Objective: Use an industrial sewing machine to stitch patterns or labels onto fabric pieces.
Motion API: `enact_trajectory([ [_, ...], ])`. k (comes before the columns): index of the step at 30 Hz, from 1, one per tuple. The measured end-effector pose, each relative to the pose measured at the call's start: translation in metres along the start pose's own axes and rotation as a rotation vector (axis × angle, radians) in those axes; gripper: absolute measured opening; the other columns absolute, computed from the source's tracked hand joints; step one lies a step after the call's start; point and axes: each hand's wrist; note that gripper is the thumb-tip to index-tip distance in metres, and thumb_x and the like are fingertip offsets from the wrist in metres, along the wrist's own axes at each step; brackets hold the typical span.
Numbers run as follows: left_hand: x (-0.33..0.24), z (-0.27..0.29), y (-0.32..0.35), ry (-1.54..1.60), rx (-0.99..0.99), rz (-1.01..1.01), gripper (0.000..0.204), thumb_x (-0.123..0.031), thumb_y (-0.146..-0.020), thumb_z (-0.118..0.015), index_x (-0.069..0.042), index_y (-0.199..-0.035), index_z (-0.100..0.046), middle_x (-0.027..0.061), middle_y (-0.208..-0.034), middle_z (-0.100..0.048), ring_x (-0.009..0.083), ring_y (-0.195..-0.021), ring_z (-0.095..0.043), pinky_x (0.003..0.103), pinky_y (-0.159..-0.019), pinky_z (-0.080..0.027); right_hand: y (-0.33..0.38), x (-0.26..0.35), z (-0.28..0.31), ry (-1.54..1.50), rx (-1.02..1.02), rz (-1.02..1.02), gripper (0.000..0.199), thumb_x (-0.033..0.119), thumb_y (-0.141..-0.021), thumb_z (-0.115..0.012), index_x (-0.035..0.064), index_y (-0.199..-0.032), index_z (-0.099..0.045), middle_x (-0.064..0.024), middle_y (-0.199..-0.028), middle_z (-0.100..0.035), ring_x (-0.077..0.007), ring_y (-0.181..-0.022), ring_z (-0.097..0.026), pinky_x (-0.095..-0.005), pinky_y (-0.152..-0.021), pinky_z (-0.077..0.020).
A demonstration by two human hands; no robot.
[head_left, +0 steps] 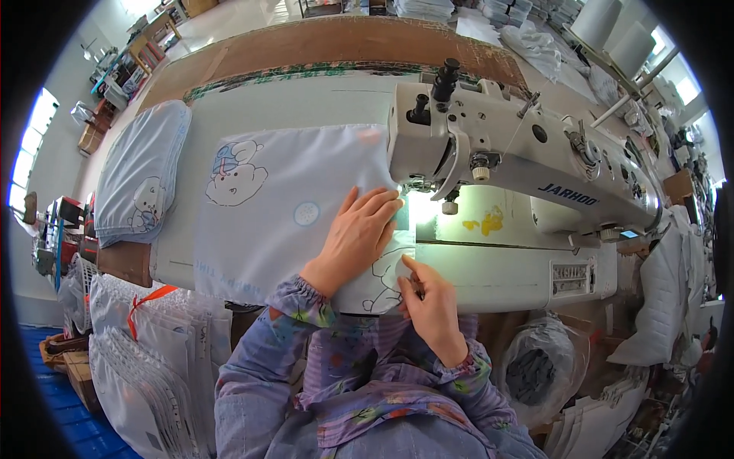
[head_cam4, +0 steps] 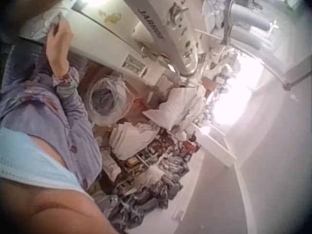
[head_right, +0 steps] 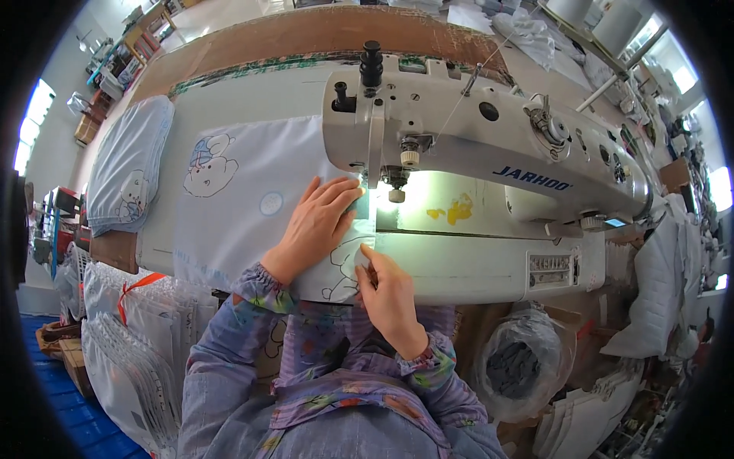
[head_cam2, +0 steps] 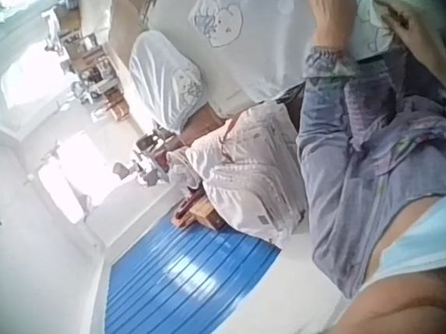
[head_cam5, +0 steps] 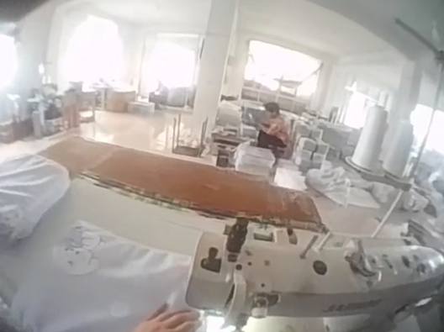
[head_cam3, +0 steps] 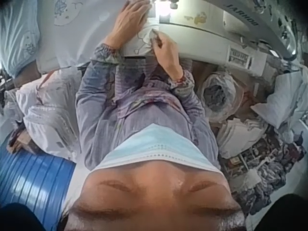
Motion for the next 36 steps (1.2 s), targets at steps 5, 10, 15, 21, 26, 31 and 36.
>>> enact_trajectory([
  [5, 0.006, 0.000, -0.005, -0.003, 0.003, -0.010, 0.031, -0.016, -0.098, -0.062, -0.009, -0.129, -0.062, 0.0085, -0.139, -0.061, 0.0293, -0.136, -0.053, 0.056, -0.119, -0.033, -0.003, 0.002, 0.003, -0.056, 0.015, -0.005, 0.039, 0.005, -0.100, -0.065, -0.0011, -0.139, -0.061, -0.0032, -0.079, -0.061, -0.0087, -0.058, -0.061, -0.0254, -0.050, -0.0482],
  [10, 0.015, -0.002, -0.009, -0.031, -0.040, -0.087, 0.025, -0.013, -0.093, -0.066, -0.009, -0.118, -0.066, 0.0089, -0.132, -0.065, 0.0305, -0.131, -0.056, 0.054, -0.115, -0.038, -0.008, 0.003, 0.005, -0.023, 0.018, -0.016, 0.040, 0.005, -0.100, -0.065, -0.0015, -0.139, -0.061, -0.0024, -0.075, -0.061, -0.0084, -0.057, -0.061, -0.0254, -0.048, -0.0464],
  [15, 0.023, 0.000, -0.014, 0.080, -0.085, -0.139, 0.018, -0.006, -0.087, -0.070, -0.008, -0.105, -0.071, 0.0074, -0.114, -0.066, 0.0308, -0.112, -0.060, 0.053, -0.104, -0.044, -0.014, 0.005, 0.007, 0.008, 0.041, -0.040, 0.039, 0.004, -0.099, -0.066, -0.0019, -0.138, -0.061, -0.0021, -0.075, -0.061, -0.0082, -0.055, -0.060, -0.0252, -0.048, -0.0457],
  [21, 0.019, 0.006, -0.005, 0.101, -0.035, -0.172, 0.018, -0.003, -0.085, -0.069, -0.009, -0.101, -0.074, 0.0060, -0.106, -0.064, 0.0303, -0.105, -0.061, 0.051, -0.105, -0.044, -0.004, 0.010, 0.006, -0.053, 0.062, -0.109, 0.039, 0.004, -0.099, -0.066, -0.0018, -0.137, -0.062, -0.0014, -0.076, -0.062, -0.0079, -0.056, -0.060, -0.0247, -0.048, -0.0456],
  [26, 0.026, 0.005, -0.022, 0.097, -0.124, -0.211, 0.015, -0.003, -0.082, -0.068, -0.008, -0.095, -0.075, 0.0054, -0.102, -0.065, 0.0287, -0.098, -0.062, 0.042, -0.100, -0.047, -0.021, 0.012, 0.009, -0.034, 0.049, -0.093, 0.039, 0.004, -0.099, -0.066, -0.0012, -0.137, -0.062, -0.0019, -0.076, -0.063, -0.0080, -0.057, -0.061, -0.0244, -0.048, -0.0475],
  [31, 0.042, 0.002, -0.037, 0.132, -0.101, -0.212, 0.016, -0.002, -0.079, -0.068, -0.006, -0.092, -0.075, 0.0068, -0.098, -0.066, 0.0295, -0.097, -0.063, 0.043, -0.097, -0.049, -0.039, 0.017, 0.009, -0.006, 0.028, -0.089, 0.038, 0.004, -0.099, -0.065, -0.0003, -0.137, -0.063, -0.0018, -0.074, -0.062, -0.0087, -0.058, -0.062, -0.0246, -0.049, -0.0492],
  [36, 0.055, 0.009, -0.065, 0.162, 0.043, -0.095, 0.014, -0.005, -0.079, -0.068, -0.006, -0.090, -0.075, 0.0110, -0.100, -0.067, 0.0315, -0.099, -0.064, 0.045, -0.096, -0.049, -0.044, 0.011, 0.013, -0.011, 0.011, -0.082, 0.041, 0.003, -0.099, -0.065, 0.0002, -0.140, -0.060, -0.0026, -0.079, -0.064, -0.0085, -0.059, -0.063, -0.0247, -0.050, -0.0491],
])
Point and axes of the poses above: each hand's wrist, its own y-axis away from the middle knuckle, its own z-axis out of the back of the hand, x = y × z
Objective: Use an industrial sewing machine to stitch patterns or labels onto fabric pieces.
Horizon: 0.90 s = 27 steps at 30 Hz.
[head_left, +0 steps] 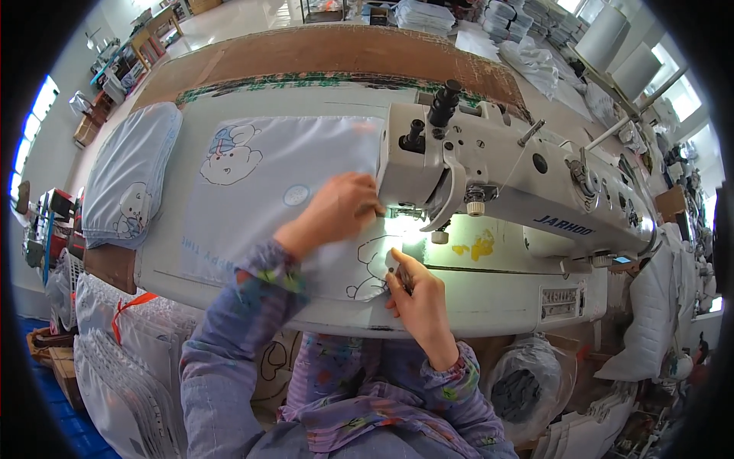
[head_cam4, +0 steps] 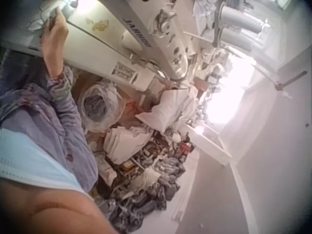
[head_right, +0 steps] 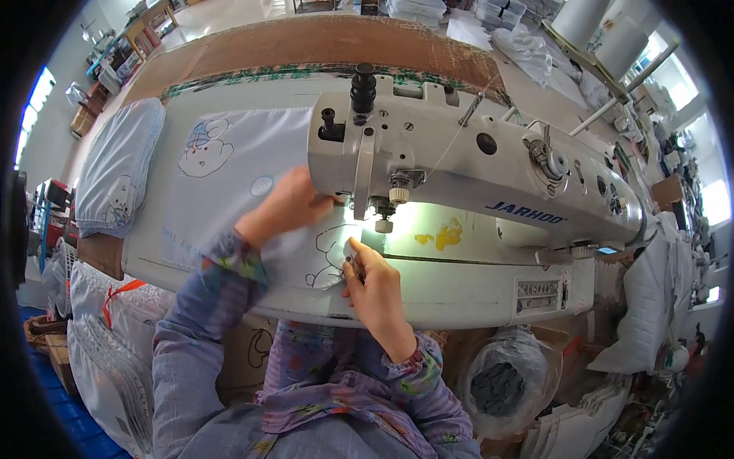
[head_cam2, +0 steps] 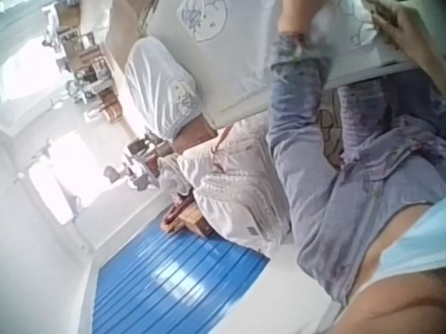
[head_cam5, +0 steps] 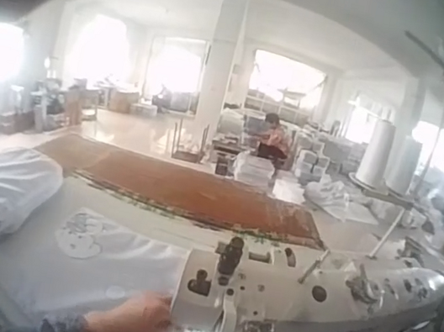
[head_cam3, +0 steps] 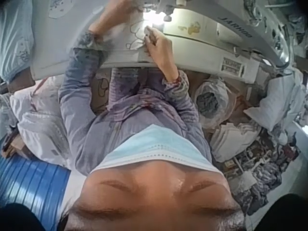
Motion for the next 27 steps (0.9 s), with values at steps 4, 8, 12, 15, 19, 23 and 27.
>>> enact_trajectory([
  [4, 0.069, 0.028, -0.047, -0.165, -0.155, 0.122, 0.015, -0.014, -0.083, -0.067, -0.008, -0.095, -0.074, 0.0150, -0.109, -0.067, 0.0368, -0.108, -0.062, 0.049, -0.097, -0.048, 0.023, 0.003, -0.003, -0.086, 0.012, 0.036, 0.043, 0.005, -0.099, -0.066, 0.0010, -0.142, -0.058, -0.0032, -0.085, -0.064, -0.0078, -0.058, -0.061, -0.0238, -0.051, -0.0467],
  [8, 0.118, 0.056, -0.047, -0.501, -0.264, 0.357, 0.025, -0.028, -0.088, -0.071, -0.009, -0.104, -0.073, 0.0139, -0.119, -0.065, 0.0375, -0.117, -0.058, 0.048, -0.096, -0.048, 0.064, 0.002, -0.021, -0.097, 0.122, 0.031, 0.041, 0.008, -0.098, -0.069, 0.0033, -0.138, -0.062, -0.0032, -0.086, -0.065, -0.0073, -0.060, -0.059, -0.0241, -0.054, -0.0465],
  [12, 0.112, 0.071, -0.017, -0.658, -0.070, 0.305, 0.026, -0.032, -0.090, -0.072, -0.009, -0.102, -0.073, 0.0109, -0.116, -0.063, 0.0347, -0.116, -0.057, 0.048, -0.095, -0.048, 0.091, -0.013, -0.033, -0.106, 0.448, 0.264, 0.035, 0.010, -0.095, -0.073, 0.0064, -0.130, -0.068, -0.0052, -0.096, -0.072, -0.0073, -0.067, -0.060, -0.0262, -0.060, -0.0495],
  [15, 0.060, 0.083, 0.057, -0.814, 0.005, 0.305, 0.021, -0.027, -0.088, -0.071, -0.008, -0.095, -0.071, 0.0100, -0.109, -0.063, 0.0314, -0.110, -0.059, 0.046, -0.092, -0.048, 0.104, -0.021, -0.022, -0.257, 0.666, 0.109, 0.029, 0.009, -0.094, -0.073, 0.0067, -0.123, -0.073, -0.0079, -0.106, -0.077, -0.0090, -0.076, -0.064, -0.0254, -0.069, -0.0527],
  [19, -0.029, 0.071, 0.135, -0.853, 0.204, 0.401, 0.016, -0.018, -0.082, -0.069, -0.007, -0.092, -0.070, 0.0093, -0.105, -0.063, 0.0287, -0.101, -0.062, 0.043, -0.094, -0.049, 0.122, -0.074, 0.037, -0.163, 0.217, -0.005, 0.022, 0.002, -0.094, -0.071, 0.0020, -0.115, -0.076, -0.0063, -0.090, -0.077, -0.0041, -0.073, -0.060, -0.0252, -0.063, -0.0497],
  [23, -0.070, 0.056, 0.110, -0.851, -0.075, 0.199, 0.022, -0.015, -0.083, -0.071, -0.004, -0.102, -0.067, 0.0098, -0.110, -0.063, 0.0285, -0.108, -0.062, 0.046, -0.104, -0.047, 0.132, -0.060, 0.086, -0.081, 0.012, -0.122, 0.032, -0.001, -0.087, -0.076, 0.0015, -0.119, -0.074, 0.0019, -0.079, -0.068, -0.0025, -0.066, -0.054, -0.0216, -0.058, -0.0426],
  [27, -0.050, 0.004, 0.052, -0.174, 0.045, 0.006, 0.043, -0.023, -0.085, -0.077, -0.005, -0.122, -0.064, 0.0100, -0.124, -0.062, 0.0329, -0.119, -0.059, 0.051, -0.110, -0.044, 0.142, -0.042, 0.078, 0.060, 0.082, -0.131, 0.046, -0.002, -0.082, -0.080, 0.0036, -0.126, -0.072, 0.0093, -0.068, -0.052, -0.0015, -0.060, -0.044, -0.0219, -0.054, -0.0336],
])
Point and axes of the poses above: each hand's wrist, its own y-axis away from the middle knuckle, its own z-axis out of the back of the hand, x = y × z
